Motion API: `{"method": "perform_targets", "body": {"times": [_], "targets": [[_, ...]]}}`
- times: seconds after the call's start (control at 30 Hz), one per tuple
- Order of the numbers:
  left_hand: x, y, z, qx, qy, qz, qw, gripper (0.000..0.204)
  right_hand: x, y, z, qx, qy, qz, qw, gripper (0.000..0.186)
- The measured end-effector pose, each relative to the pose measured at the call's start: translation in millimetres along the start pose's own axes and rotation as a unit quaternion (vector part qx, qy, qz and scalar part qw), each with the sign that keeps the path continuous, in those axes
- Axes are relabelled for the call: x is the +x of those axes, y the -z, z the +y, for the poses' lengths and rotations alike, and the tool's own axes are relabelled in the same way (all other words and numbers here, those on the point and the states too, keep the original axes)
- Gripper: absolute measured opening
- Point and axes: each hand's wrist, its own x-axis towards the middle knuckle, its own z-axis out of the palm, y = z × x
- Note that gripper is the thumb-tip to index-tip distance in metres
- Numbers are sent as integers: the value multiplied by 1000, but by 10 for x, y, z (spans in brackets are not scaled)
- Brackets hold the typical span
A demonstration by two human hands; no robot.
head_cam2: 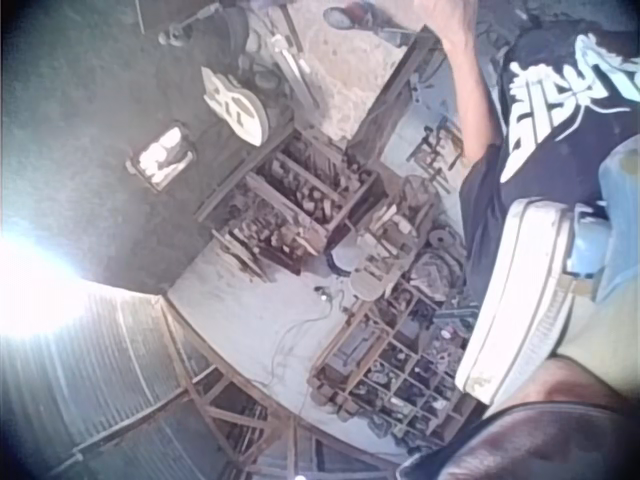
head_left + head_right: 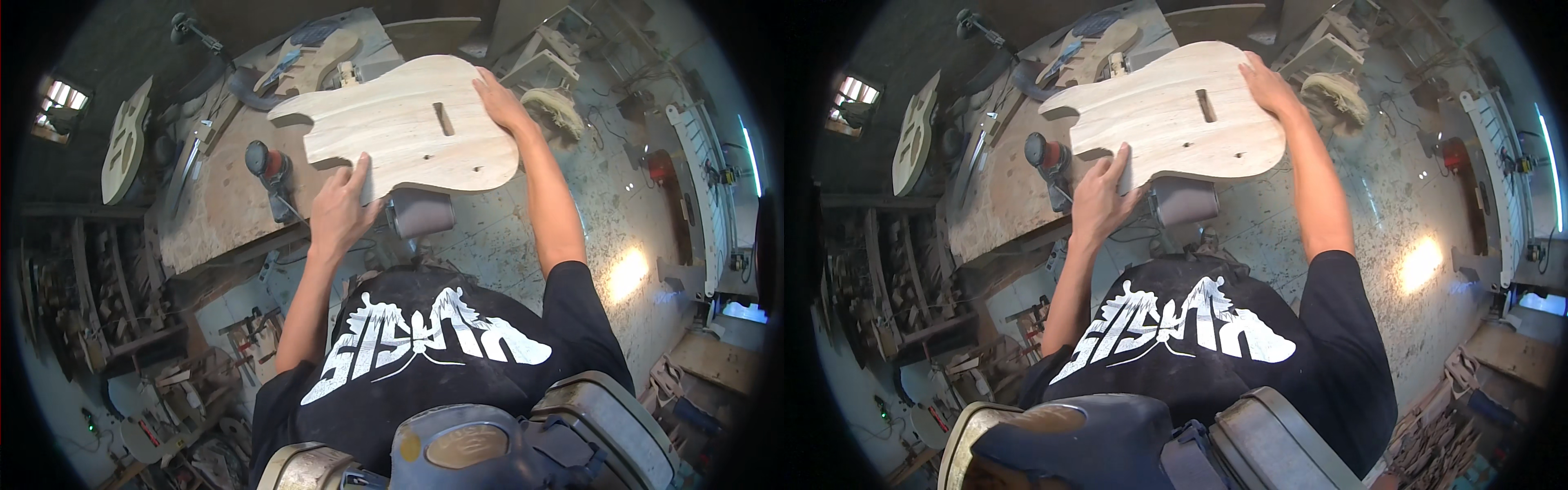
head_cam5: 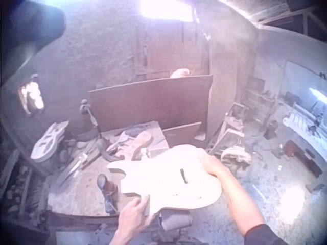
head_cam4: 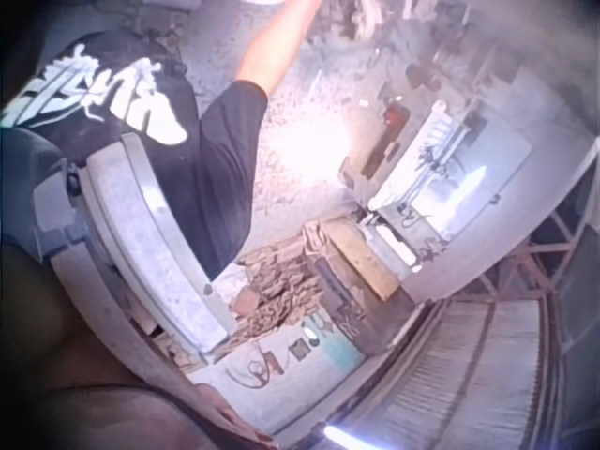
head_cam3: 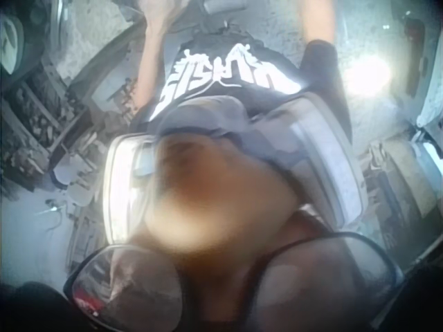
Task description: The person sands the edges of a wooden electric guitar body using a belt sander. They turn the guitar body over several times to reach different sections of the perimeter and then rub the sanded edges with their fingers.
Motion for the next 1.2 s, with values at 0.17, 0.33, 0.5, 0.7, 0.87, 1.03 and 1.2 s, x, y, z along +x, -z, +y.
{"method": "perform_targets", "body": {"times": [0.17, 0.33, 0.5, 0.7, 0.87, 1.03, 1.2], "targets": [[194, -69, 229, -5, -15, -37, 999, 76, 20, 178, 368, 15, 13, 8, 1000, 61], [138, -58, 135, -8, -9, -20, 1000, 76, -15, 138, 195, 13, 2, 1, 1000, 61], [-16, 132, -121, -13, 26, -22, 999, 78, 15, -85, -135, 14, 11, -5, 1000, 62], [-150, 668, -232, -75, 103, -151, 980, 69, 71, -305, -460, 75, 63, -31, 995, 63], [111, 726, -772, -12, 99, 123, 987, 60, 104, -398, -569, 76, 116, -41, 990, 64], [386, 395, -1367, 110, 85, 116, 984, 66, 95, -362, -816, 74, 121, -104, 984, 63], [346, 548, -1166, 69, 141, -42, 987, 69, 39, -386, -996, -4, 95, -76, 993, 57]]}}
